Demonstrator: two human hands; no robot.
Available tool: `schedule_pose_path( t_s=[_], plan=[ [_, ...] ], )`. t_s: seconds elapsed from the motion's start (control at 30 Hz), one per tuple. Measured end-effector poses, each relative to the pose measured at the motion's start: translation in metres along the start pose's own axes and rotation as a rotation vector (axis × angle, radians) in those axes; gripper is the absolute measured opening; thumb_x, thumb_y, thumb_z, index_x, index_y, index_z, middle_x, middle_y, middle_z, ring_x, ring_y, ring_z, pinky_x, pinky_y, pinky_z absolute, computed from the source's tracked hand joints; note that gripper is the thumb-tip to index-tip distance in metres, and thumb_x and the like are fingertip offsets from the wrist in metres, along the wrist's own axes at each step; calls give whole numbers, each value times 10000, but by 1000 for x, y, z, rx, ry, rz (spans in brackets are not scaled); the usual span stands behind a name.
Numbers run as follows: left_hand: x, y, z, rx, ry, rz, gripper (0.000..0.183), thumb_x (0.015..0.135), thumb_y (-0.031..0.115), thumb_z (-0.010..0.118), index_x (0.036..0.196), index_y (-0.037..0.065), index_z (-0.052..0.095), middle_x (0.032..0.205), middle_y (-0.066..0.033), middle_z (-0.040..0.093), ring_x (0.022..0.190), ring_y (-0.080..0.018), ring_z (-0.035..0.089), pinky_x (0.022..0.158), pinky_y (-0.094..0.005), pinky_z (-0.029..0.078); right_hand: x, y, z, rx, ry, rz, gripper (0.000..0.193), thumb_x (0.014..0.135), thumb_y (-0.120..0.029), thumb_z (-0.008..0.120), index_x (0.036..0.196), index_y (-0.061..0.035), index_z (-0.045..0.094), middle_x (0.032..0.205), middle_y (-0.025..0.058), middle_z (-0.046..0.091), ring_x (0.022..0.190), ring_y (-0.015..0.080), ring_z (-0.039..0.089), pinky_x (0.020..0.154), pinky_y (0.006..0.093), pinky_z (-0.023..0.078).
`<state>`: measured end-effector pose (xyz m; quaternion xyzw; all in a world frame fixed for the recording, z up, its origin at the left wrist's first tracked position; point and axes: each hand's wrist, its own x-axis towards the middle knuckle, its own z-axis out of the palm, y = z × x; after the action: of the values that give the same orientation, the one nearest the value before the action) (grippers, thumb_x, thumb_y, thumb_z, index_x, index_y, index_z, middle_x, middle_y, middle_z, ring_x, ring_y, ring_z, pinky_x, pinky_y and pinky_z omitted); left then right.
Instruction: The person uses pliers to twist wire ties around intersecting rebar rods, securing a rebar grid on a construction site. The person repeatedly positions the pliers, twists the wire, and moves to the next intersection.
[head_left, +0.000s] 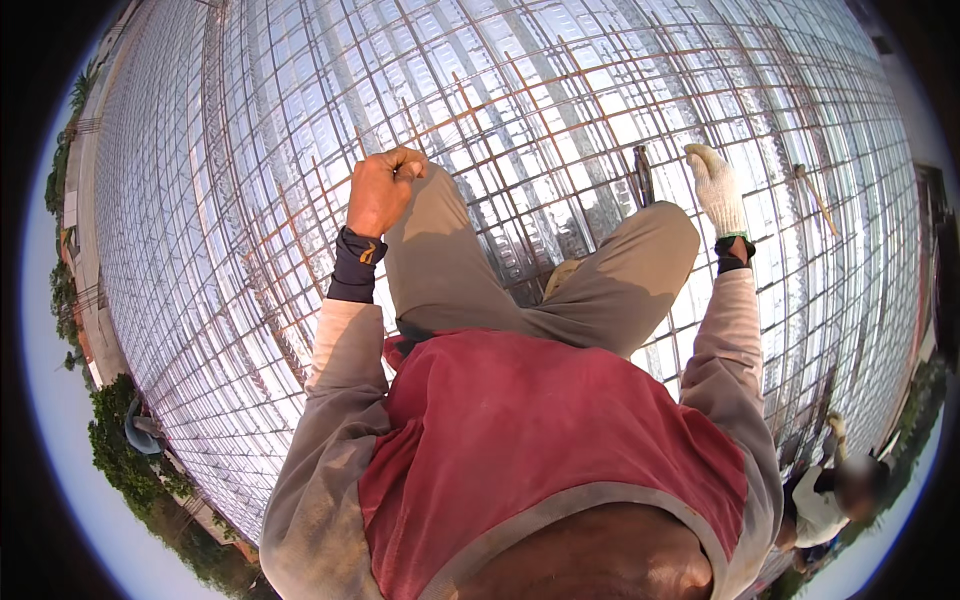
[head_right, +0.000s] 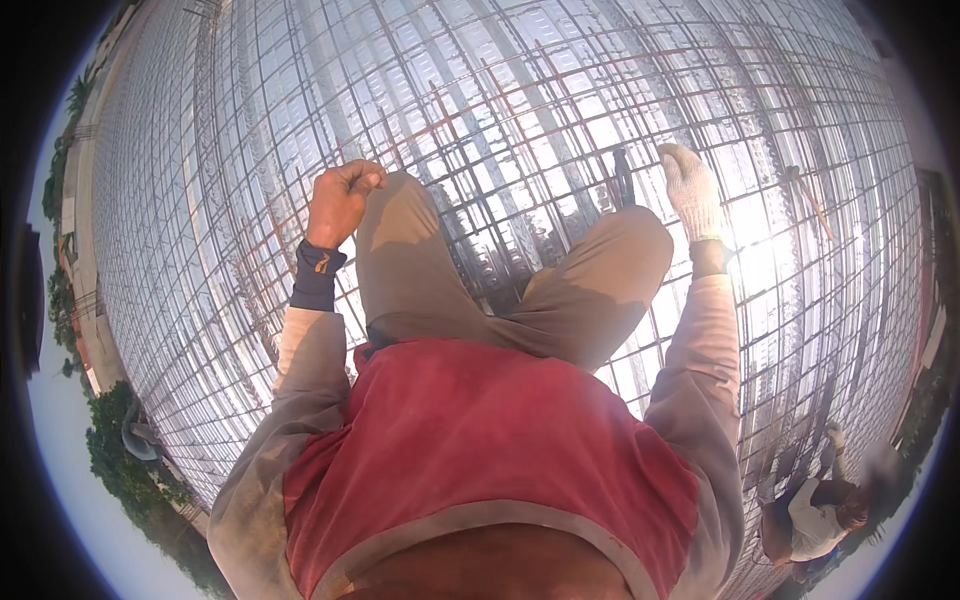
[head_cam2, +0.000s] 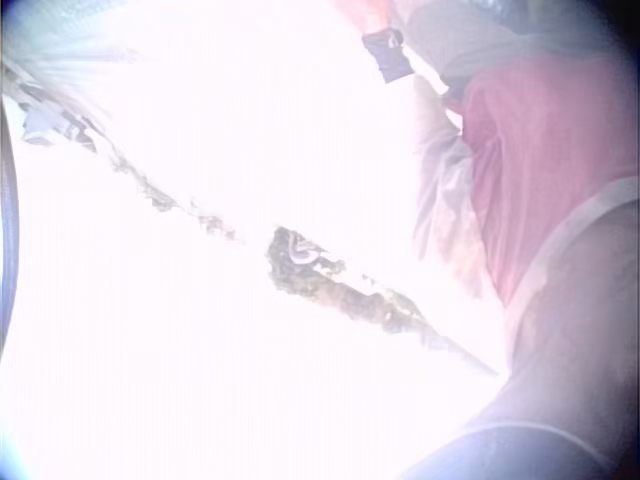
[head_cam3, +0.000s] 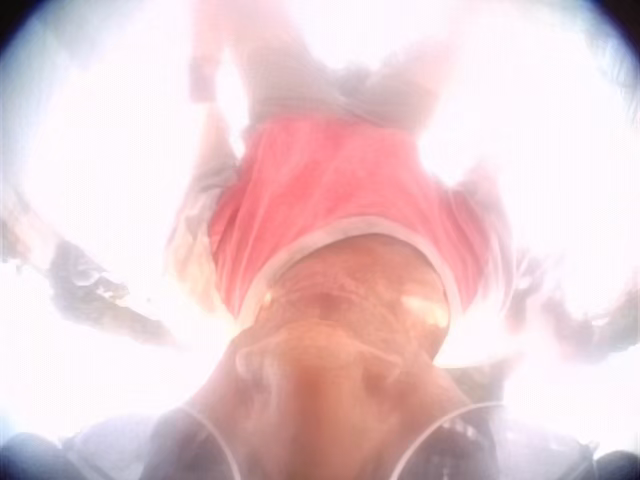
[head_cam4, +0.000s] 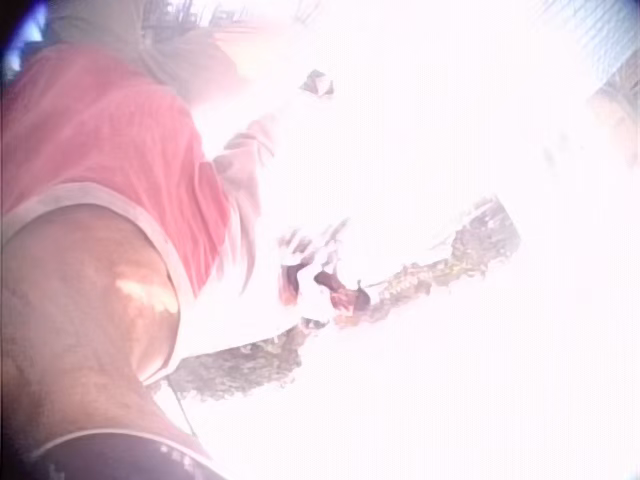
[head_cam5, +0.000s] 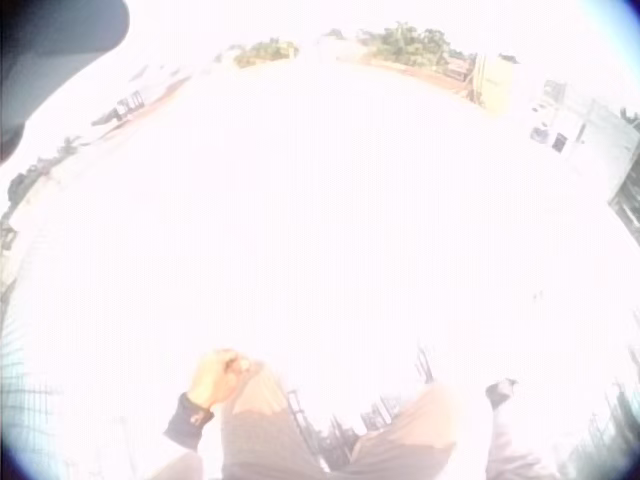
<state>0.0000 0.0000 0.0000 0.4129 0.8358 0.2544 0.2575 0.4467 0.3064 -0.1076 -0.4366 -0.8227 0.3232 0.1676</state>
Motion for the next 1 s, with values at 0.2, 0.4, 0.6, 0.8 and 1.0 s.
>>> schedule_pose_path(
  t_s=[0.2, 0.4, 0.6, 0.8, 1.0],
  plan=[
    [-17, 40, 8, 159, 21, 193, 171, 960, 91, 690, 1030, 76, 845, 925, -168, 809, 870, -399, 775, 810, -456, 613, -36, -287, 0, -5, 116, -682, 348, 974, -79, 718, 1322, -73, 695, 1171, 151, 722, 1115, 393, 697, 943, 483, 571],
    [-31, 62, -3, 57, -114, 359, 189, 953, 69, 678, 1034, 35, 846, 959, -187, 815, 891, -375, 791, 855, -450, 615, -26, -322, 65, -200, -227, -645, 409, 931, -147, 768, 1321, -93, 658, 1185, 144, 698, 1060, 385, 717, 912, 501, 572],
    [-42, 47, -1, -190, -171, 408, 186, 1022, 172, 695, 1105, 85, 838, 894, -100, 822, 830, -291, 794, 797, -412, 609, -43, -305, 51, -372, -215, -642, 126, 1006, -222, 711, 1126, -185, 719, 1021, 93, 676, 856, 370, 722, 700, 474, 584],
    [-46, 57, 13, 62, 24, 513, 184, 1041, 190, 668, 1125, 132, 821, 896, -112, 802, 808, -333, 766, 761, -461, 598, -48, -289, 54, -383, -83, -530, 122, 925, -90, 676, 1035, -136, 704, 987, 131, 691, 859, 368, 748, 697, 475, 587],
    [-59, 3, 18, 168, -160, 552, 162, 1001, 166, 676, 1086, 134, 811, 944, -127, 800, 859, -369, 748, 782, -489, 588, -92, -323, 54, -402, -325, -705, 167, 854, -124, 713, 1021, -111, 709, 925, 111, 663, 819, 341, 739, 665, 475, 585]
  ],
)
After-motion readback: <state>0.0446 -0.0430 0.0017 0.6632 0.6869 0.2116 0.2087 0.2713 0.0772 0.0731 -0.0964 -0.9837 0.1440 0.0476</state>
